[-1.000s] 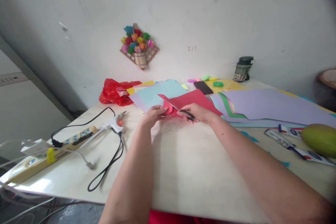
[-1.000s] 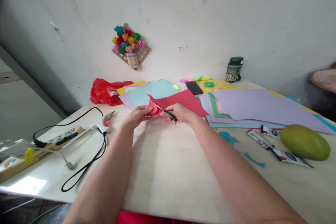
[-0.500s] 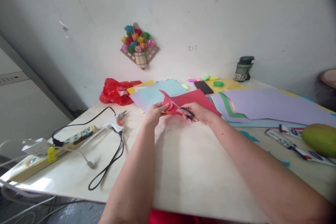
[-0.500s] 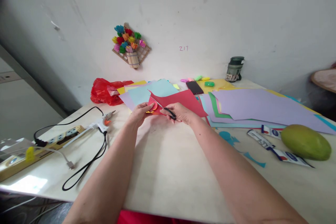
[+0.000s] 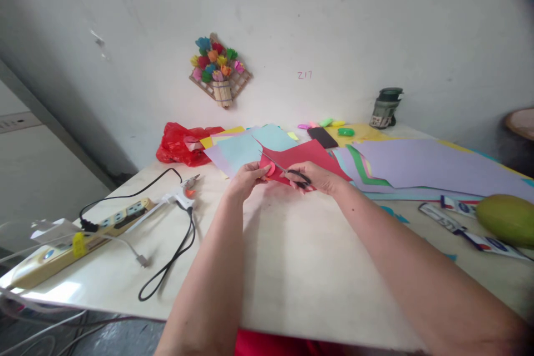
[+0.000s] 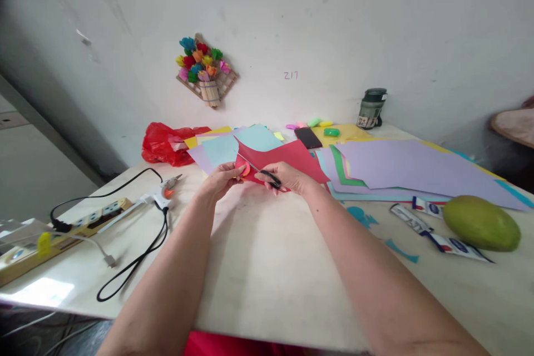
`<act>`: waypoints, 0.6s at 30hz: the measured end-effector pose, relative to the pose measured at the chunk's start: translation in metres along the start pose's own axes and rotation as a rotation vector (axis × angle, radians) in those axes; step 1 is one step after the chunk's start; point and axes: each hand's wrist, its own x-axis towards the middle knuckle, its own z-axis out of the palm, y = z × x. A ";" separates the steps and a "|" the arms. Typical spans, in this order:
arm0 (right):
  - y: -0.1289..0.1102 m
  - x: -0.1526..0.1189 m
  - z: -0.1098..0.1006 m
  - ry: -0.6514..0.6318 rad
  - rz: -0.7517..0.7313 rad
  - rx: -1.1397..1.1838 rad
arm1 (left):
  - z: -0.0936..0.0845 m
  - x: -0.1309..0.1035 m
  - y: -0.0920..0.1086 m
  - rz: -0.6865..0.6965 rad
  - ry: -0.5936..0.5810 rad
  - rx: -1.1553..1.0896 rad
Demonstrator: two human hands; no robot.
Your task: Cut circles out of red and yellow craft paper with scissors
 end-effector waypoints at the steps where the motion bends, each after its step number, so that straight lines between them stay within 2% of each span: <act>1: -0.001 0.000 0.000 0.002 0.002 -0.002 | 0.000 0.000 0.000 0.000 -0.003 0.000; 18: -0.003 0.000 0.001 0.015 0.017 0.007 | 0.000 0.001 0.001 0.013 0.018 0.065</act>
